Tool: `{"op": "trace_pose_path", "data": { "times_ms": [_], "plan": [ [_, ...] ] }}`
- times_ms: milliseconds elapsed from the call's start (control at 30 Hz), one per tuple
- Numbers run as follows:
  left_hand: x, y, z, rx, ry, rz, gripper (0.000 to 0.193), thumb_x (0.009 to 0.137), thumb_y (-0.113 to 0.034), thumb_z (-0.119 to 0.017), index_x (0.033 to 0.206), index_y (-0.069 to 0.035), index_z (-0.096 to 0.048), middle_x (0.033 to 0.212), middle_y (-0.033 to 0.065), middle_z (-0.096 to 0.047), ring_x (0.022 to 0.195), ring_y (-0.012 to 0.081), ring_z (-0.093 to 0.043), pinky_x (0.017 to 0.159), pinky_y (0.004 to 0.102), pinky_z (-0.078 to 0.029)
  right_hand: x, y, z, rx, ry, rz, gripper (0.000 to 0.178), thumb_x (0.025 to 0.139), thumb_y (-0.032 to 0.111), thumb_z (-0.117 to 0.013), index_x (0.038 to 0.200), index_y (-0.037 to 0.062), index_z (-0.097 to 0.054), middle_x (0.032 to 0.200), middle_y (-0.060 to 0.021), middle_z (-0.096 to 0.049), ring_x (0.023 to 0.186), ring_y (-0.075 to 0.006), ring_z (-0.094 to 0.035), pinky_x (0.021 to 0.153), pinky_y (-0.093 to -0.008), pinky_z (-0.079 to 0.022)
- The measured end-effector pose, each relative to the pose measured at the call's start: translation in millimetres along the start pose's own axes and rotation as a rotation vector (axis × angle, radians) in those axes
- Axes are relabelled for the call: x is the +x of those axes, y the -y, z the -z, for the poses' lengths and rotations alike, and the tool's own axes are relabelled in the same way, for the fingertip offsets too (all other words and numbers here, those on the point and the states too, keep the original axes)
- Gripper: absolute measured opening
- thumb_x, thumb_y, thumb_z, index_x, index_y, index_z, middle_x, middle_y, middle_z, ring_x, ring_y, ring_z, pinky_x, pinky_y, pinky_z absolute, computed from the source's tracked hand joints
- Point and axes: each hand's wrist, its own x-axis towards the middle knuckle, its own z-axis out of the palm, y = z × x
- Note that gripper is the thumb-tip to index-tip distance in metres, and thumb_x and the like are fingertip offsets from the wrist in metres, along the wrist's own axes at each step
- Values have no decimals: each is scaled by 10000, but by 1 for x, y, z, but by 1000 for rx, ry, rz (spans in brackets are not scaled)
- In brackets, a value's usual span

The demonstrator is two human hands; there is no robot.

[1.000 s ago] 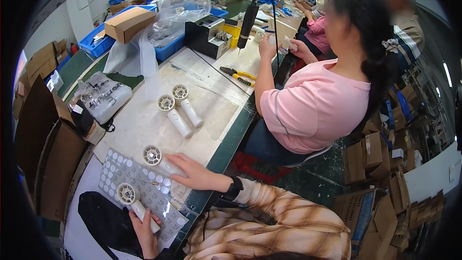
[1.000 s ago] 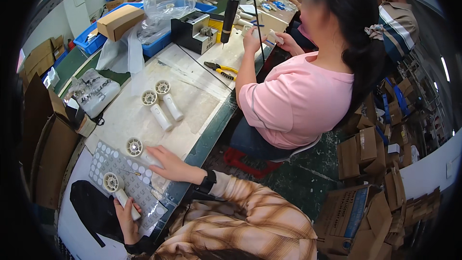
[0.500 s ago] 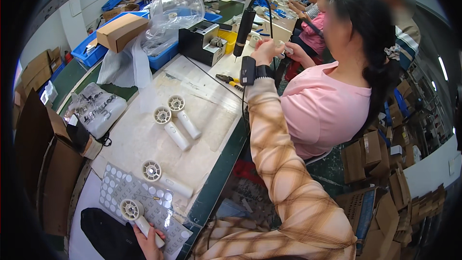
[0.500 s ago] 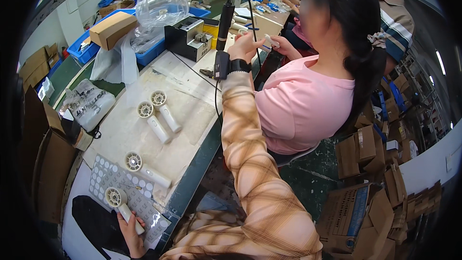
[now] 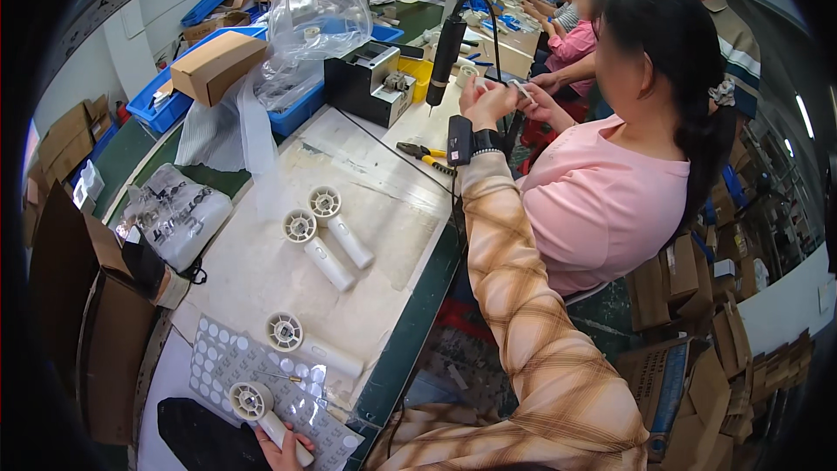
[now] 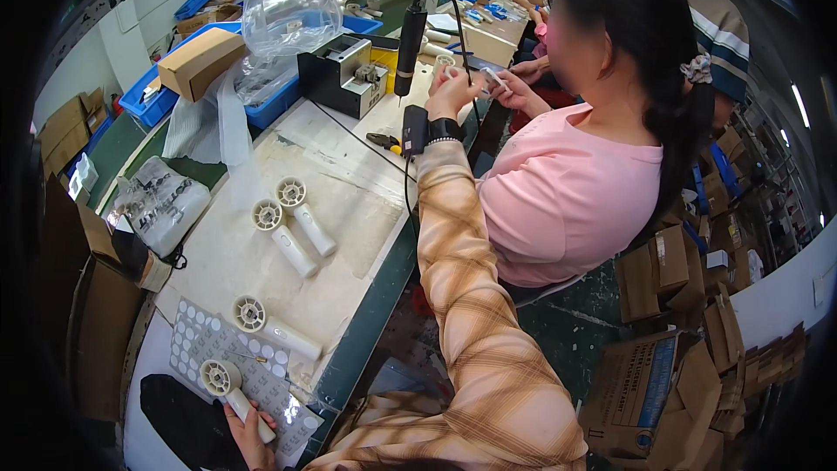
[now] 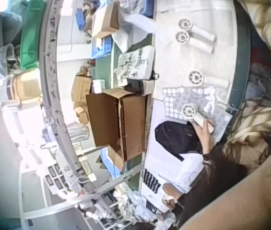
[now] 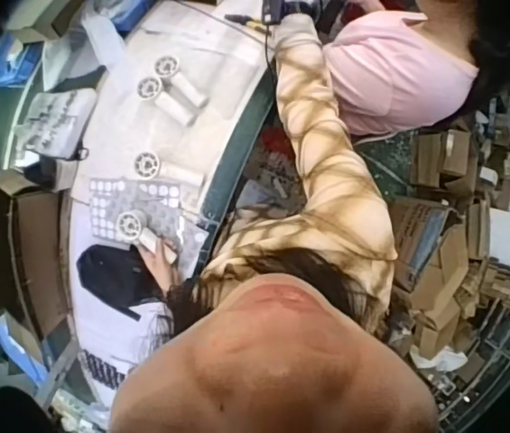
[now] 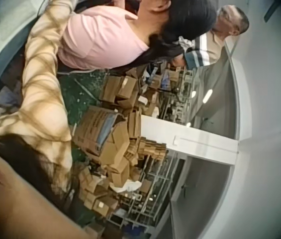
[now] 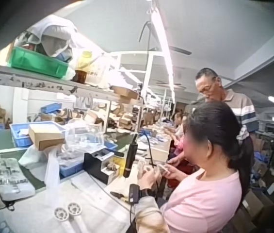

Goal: Assembling handheld fans by connecting components and fitting them into plastic housings at a factory workstation.

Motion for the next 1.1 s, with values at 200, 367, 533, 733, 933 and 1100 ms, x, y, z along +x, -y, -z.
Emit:
{"op": "trace_pose_path", "data": {
  "times_ms": [200,367,533,733,933,1100],
  "plan": [
    [12,18,10,-12,4,-89,487,868,-25,-512,1287,-74,-269,889,80,-515,629,136,-531,535,251,-458,-148,20,4,106,854,-290,180,901,175,-489,827,23,-552,661,-32,-512,576,-127,-502,538,-225,-430],
    [7,13,0,-58,20,-103,413,866,-25,-514,1221,-52,-304,936,80,-496,599,128,-530,508,236,-465,-246,26,85,-612,1545,-351,156,865,119,-567,967,7,-603,773,-51,-598,684,-102,-564,626,-245,-460],
    [9,17,4,-52,35,-107,410,868,-34,-517,1216,-50,-301,930,83,-498,600,126,-531,510,235,-467,-280,51,134,-902,1845,-332,222,868,146,-563,1066,49,-594,799,-43,-618,657,-93,-567,624,-227,-461],
    [9,22,9,-43,44,-122,400,863,-36,-515,1203,-49,-304,929,85,-501,597,125,-537,506,234,-469,-293,53,184,-919,1687,-258,172,844,138,-582,981,45,-626,734,-54,-608,613,-104,-552,580,-246,-455],
    [11,22,11,-25,48,-116,402,855,-42,-517,1198,-51,-305,929,85,-502,593,124,-540,499,234,-470,-301,47,199,-907,1499,-212,129,846,77,-572,942,32,-645,771,-55,-623,627,-87,-554,576,-219,-450],
    [11,23,10,-38,26,-119,413,852,-52,-525,1199,-50,-301,924,83,-503,592,125,-540,499,235,-468,-305,45,199,-836,1475,-199,130,839,89,-564,919,26,-644,723,-82,-616,587,-122,-548,553,-246,-444]
  ]
}}
